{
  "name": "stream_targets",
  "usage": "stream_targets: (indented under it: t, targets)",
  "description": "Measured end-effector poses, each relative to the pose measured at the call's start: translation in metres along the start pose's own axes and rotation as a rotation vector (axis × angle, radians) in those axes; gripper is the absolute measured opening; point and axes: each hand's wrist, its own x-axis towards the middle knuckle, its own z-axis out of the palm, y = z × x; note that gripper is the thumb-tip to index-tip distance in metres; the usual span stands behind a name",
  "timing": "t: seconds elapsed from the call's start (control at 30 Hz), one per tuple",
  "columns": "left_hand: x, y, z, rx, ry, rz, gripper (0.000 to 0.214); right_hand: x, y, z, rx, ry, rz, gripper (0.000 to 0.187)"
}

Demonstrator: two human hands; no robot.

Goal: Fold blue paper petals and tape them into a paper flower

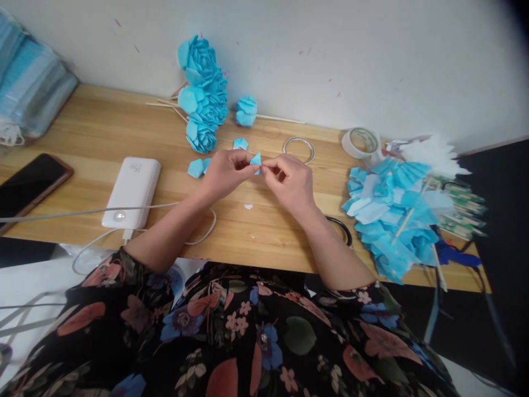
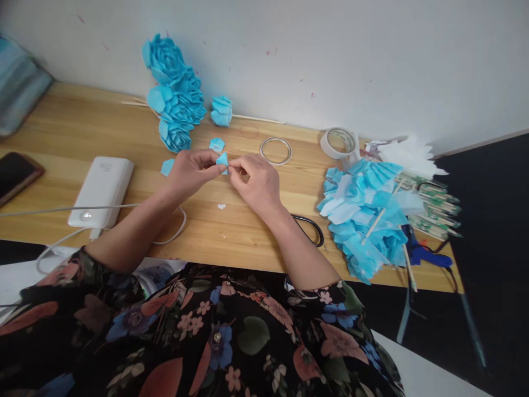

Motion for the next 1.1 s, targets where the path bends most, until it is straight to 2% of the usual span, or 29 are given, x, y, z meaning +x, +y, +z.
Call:
stream_targets:
  t: [0.4,0.6,0.77,0.83,0.9,1.03,1.1]
  targets:
    - [0.004,-0.007,0.001,-0.065,-0.011,0.028,0.011,0.000,0.000,-0.001,0.079,0.003,0.025,0.017]
    - [0.004,-0.006,0.002,-0.109,-0.013,0.020,0.010,0.001,0.002,-0.003,-0.021,0.016,0.014,0.018]
    - [0.006,-0.003,-0.002,-0.163,0.019,-0.040,0.013,0.006,0.006,-0.010,0.069,0.080,0.135,0.016]
    - [0.006,-0.001,-0.006,-0.186,0.052,-0.066,0.016,0.008,0.006,-0.014,0.115,0.057,0.202,0.016]
    - [0.007,0.000,-0.008,-0.221,0.083,-0.085,0.017,0.008,0.004,-0.018,0.139,-0.077,0.224,0.017]
    - [0.008,-0.001,-0.010,-0.302,0.108,-0.102,0.019,0.004,-0.003,-0.019,0.121,-0.564,0.100,0.023]
    - [0.008,-0.002,-0.009,-0.321,0.106,-0.108,0.019,0.002,-0.005,-0.016,0.080,-0.723,0.045,0.027]
